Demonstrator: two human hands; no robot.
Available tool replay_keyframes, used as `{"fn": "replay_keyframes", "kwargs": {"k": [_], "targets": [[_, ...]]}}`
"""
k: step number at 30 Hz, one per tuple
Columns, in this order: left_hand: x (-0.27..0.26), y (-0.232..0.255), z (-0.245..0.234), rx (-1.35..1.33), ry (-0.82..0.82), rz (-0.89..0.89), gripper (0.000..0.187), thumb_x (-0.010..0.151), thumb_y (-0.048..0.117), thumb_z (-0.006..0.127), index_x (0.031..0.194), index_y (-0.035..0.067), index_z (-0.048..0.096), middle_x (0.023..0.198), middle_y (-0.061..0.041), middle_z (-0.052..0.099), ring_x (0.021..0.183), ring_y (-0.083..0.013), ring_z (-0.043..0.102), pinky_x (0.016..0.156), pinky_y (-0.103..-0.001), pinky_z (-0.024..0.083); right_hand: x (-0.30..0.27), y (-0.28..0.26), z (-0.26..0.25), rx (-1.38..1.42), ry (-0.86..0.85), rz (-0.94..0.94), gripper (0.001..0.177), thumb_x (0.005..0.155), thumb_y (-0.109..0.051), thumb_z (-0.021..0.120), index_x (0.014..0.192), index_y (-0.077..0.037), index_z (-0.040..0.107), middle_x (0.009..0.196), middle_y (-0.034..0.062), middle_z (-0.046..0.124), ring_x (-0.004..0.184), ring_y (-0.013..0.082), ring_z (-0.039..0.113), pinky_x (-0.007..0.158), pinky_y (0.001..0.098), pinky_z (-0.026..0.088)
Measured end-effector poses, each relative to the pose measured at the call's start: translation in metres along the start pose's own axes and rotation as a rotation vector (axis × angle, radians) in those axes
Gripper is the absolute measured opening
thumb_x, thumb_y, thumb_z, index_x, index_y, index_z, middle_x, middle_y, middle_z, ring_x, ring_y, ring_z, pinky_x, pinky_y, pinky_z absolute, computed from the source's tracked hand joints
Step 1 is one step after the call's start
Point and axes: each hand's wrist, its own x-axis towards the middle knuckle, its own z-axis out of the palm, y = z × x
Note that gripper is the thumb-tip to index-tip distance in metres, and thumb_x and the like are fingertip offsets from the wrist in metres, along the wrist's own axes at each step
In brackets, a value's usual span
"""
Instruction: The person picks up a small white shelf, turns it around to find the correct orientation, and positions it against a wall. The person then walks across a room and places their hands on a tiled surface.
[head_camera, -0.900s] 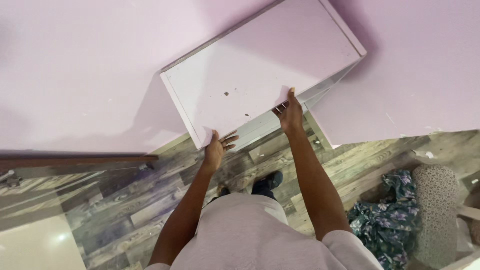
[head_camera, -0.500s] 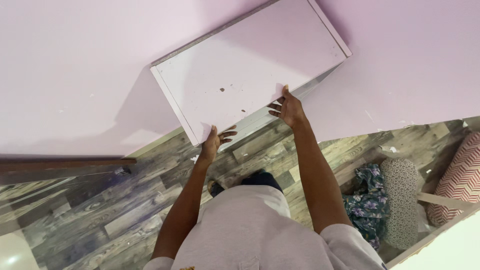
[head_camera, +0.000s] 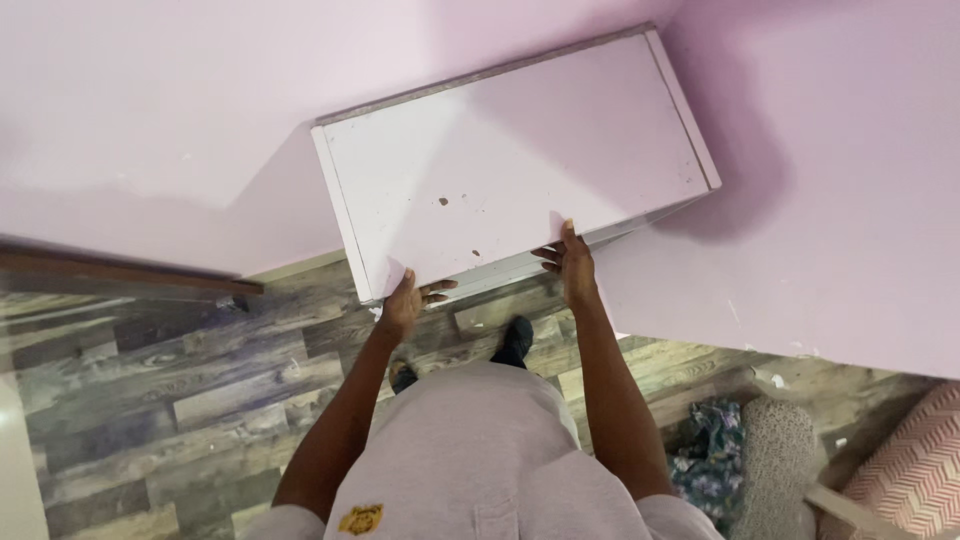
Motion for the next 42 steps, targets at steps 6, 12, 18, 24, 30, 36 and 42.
{"fn": "replay_keyframes", "kwargs": {"k": [6, 12, 18, 24, 30, 36, 42], "targets": [[-0.001, 0.002, 0.027, -0.088, 0.239, -0.04, 0.087, 0.094, 0.067, 0.043, 0.157, 0.008, 0.032, 0.145, -0.022, 0.057, 0.129, -0.0386, 0.059, 0.104, -0.055, 0.046, 0.012, 0.018, -0.009, -0.057, -0.037, -0.008, 0.084, 0.102, -0.07, 0.035, 0.133, 0.004, 0.059, 0.112, 0.0189, 0.073, 0.105, 0.028, 0.074, 0.091, 0.0423, 0.056], [0.013, -0.007, 0.066, -0.438, 0.573, 0.008, 0.091, 0.089, 0.067, 0.055, 0.155, 0.007, 0.042, 0.142, -0.021, 0.058, 0.126, -0.037, 0.057, 0.104, -0.056, 0.044, 0.024, -0.009, -0.05, 0.248, -0.159, 0.02, 0.086, 0.103, -0.067, 0.048, 0.144, 0.009, 0.048, 0.129, 0.028, 0.058, 0.119, 0.0382, 0.059, 0.101, 0.0531, 0.051], [0.014, -0.033, 0.04, -0.261, 0.51, 0.096, 0.087, 0.092, 0.066, 0.052, 0.157, 0.011, 0.038, 0.139, -0.02, 0.057, 0.129, -0.0369, 0.054, 0.105, -0.056, 0.046, 0.066, -0.04, -0.115, 0.427, 0.088, -0.083, 0.088, 0.096, -0.064, 0.052, 0.157, -0.007, 0.027, 0.151, 0.0145, 0.046, 0.135, 0.0284, 0.05, 0.111, 0.0513, 0.04], [0.012, -0.031, 0.014, -0.081, 0.426, 0.041, 0.081, 0.094, 0.06, 0.049, 0.156, 0.008, 0.041, 0.148, -0.016, 0.056, 0.135, -0.0332, 0.052, 0.11, -0.055, 0.042, 0.102, -0.009, -0.151, 0.366, -0.029, -0.185, 0.065, 0.099, -0.056, 0.063, 0.139, -0.006, 0.053, 0.117, 0.0053, 0.065, 0.106, 0.0171, 0.063, 0.092, 0.0375, 0.053], [0.017, -0.017, 0.04, -0.22, 0.471, 0.154, 0.084, 0.095, 0.064, 0.057, 0.153, 0.005, 0.046, 0.142, -0.02, 0.059, 0.135, -0.0363, 0.053, 0.114, -0.058, 0.041, 0.104, -0.014, -0.157, 0.463, -0.113, -0.116, 0.05, 0.099, -0.048, 0.066, 0.129, -0.008, 0.061, 0.115, 0.0031, 0.069, 0.109, 0.0185, 0.065, 0.096, 0.0375, 0.053], [0.043, -0.021, 0.098, -0.403, 0.859, 0.024, 0.093, 0.081, 0.071, 0.057, 0.152, 0.014, 0.04, 0.139, -0.018, 0.058, 0.126, -0.0354, 0.055, 0.104, -0.053, 0.044, 0.101, -0.031, -0.162, 0.612, -0.368, -0.024, 0.048, 0.103, -0.042, 0.065, 0.134, -0.005, 0.06, 0.13, 0.0083, 0.067, 0.126, 0.0244, 0.061, 0.111, 0.0448, 0.049], [0.078, -0.041, 0.116, -0.35, 0.678, -0.029, 0.086, 0.09, 0.064, 0.061, 0.15, 0.004, 0.044, 0.14, -0.019, 0.054, 0.132, -0.0352, 0.052, 0.104, -0.057, 0.048, 0.099, -0.042, -0.162, 0.679, -0.588, 0.038, 0.056, 0.101, -0.041, 0.065, 0.141, -0.004, 0.056, 0.139, 0.0127, 0.063, 0.133, 0.0295, 0.056, 0.116, 0.0495, 0.041]]}}
